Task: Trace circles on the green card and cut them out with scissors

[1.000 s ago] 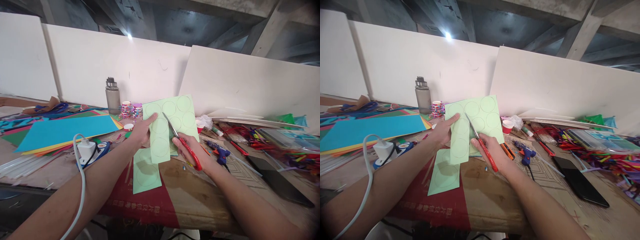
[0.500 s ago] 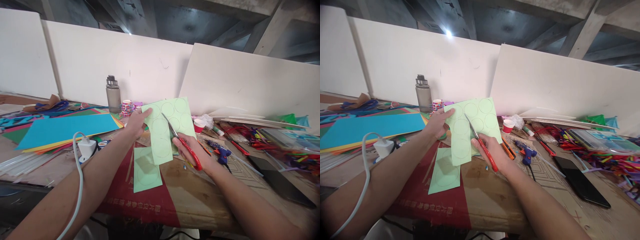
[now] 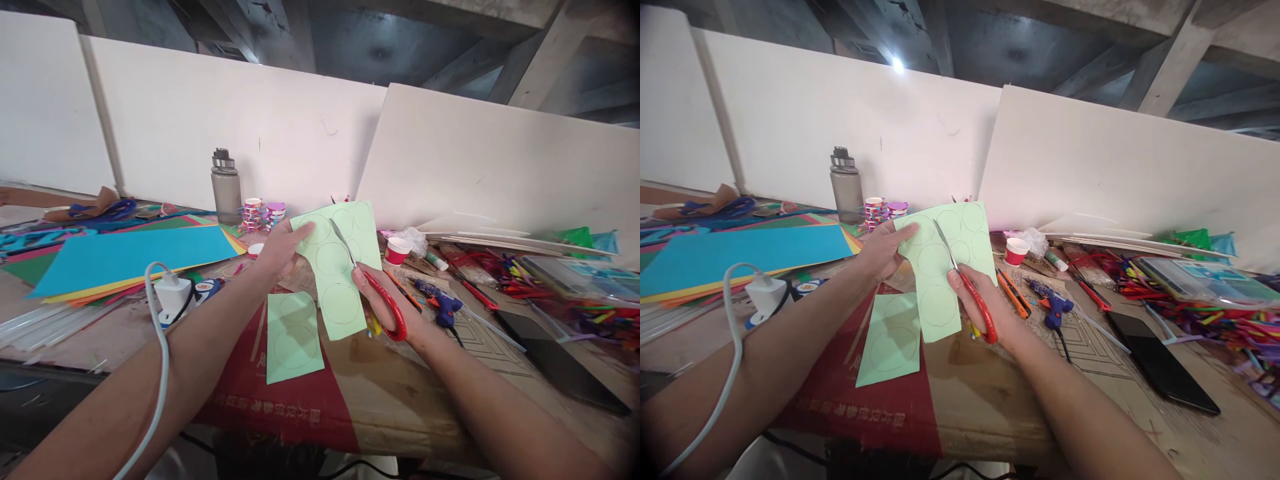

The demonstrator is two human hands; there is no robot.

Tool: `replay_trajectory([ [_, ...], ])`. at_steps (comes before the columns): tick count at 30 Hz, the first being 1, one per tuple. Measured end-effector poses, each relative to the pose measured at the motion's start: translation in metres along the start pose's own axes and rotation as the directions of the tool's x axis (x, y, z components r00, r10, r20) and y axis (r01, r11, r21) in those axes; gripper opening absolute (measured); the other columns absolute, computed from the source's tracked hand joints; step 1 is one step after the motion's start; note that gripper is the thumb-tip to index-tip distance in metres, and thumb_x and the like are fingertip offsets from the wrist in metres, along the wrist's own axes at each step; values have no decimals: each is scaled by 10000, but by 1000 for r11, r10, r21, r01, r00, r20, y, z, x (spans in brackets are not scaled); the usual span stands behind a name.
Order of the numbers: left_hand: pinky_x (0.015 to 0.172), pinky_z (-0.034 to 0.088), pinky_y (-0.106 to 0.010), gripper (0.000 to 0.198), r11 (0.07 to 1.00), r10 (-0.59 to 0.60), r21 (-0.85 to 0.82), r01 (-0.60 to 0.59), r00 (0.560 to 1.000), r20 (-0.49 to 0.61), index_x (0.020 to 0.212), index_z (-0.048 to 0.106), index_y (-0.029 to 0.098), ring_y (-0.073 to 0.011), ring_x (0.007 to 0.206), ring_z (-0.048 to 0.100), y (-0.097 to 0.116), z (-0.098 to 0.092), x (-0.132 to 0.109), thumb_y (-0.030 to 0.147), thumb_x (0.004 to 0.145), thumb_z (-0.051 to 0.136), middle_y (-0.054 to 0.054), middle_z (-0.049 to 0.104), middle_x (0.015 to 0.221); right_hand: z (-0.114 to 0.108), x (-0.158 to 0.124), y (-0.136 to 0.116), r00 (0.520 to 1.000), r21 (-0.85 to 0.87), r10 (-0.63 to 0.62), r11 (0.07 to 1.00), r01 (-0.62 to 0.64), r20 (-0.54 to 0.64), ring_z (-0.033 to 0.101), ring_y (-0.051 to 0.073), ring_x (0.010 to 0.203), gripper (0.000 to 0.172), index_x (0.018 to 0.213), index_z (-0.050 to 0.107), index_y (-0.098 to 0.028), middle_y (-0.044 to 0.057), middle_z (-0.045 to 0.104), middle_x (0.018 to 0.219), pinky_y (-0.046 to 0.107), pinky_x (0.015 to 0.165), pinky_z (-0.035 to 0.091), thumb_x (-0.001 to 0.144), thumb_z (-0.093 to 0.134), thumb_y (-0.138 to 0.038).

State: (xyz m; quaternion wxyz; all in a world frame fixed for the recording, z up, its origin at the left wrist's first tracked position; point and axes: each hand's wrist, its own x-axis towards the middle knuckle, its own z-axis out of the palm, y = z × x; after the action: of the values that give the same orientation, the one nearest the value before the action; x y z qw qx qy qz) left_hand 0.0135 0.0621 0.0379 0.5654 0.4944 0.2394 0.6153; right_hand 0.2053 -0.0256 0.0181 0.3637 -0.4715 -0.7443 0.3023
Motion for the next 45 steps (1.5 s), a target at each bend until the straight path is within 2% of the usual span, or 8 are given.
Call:
replay_trajectory([
  [4,624,513,-275,330,1000,-15,-8,15,1000,-16,803,710,133,-168,654,653,-1,0,1,315,581,874,-38,725,733,-2,1,-1,997,-78,-64,995,62,-30,451,150,637,501,723,380,-228,-12,449,680,276,581,389,967,301,-659],
  [12,687,537,-312,330,999,-11,-32,10,1000,-18,797,721,142,-210,732,692,1,3,-1,310,562,880,-54,744,780,-1,1,-3,997,-76,-45,996,40,-62,426,157,695,511,724,400,-217,-3,457,721,280,615,368,961,313,-661],
  [18,685,536,-306,307,997,-41,-65,39,999,-28,813,723,141,-212,739,699,1,1,0,275,575,865,-64,757,812,-1,1,-2,998,-73,-52,996,49,-36,407,158,697,488,736,379,-222,-6,437,723,275,621,362,971,301,-642],
  [24,687,541,-324,337,993,-117,3,117,987,112,832,742,120,-214,718,686,-5,-4,1,278,571,884,-87,754,804,-4,4,0,997,-98,-77,992,74,-30,397,167,734,486,742,342,-228,-1,453,766,282,676,372,968,269,-652],
  [31,676,535,-311,321,992,-122,-18,125,985,124,815,744,120,-193,687,672,-4,-3,1,260,566,892,-80,753,795,-3,4,1,997,-90,-62,994,58,-45,393,164,721,504,732,376,-220,2,466,750,287,658,353,964,281,-657],
  [38,692,541,-315,341,980,-197,10,198,967,161,850,746,95,-194,682,681,-3,-5,0,233,574,890,-103,752,805,-11,5,0,998,-83,-54,995,52,-18,438,161,705,511,726,375,-220,-1,491,728,286,645,380,957,301,-670],
  [41,688,541,-303,347,974,-225,26,224,956,188,848,748,95,-185,676,678,-3,-3,0,235,569,898,-97,752,797,-14,5,1,1000,14,-7,1000,7,22,470,145,588,536,726,392,-223,-19,495,632,273,561,394,934,318,-712],
  [45,667,536,-288,353,975,-221,27,220,961,167,830,743,94,-178,666,672,-1,0,0,234,551,906,-87,751,783,-12,2,0,998,101,48,994,-51,32,419,108,412,562,700,397,-225,-52,429,498,243,413,336,904,360,-748],
])
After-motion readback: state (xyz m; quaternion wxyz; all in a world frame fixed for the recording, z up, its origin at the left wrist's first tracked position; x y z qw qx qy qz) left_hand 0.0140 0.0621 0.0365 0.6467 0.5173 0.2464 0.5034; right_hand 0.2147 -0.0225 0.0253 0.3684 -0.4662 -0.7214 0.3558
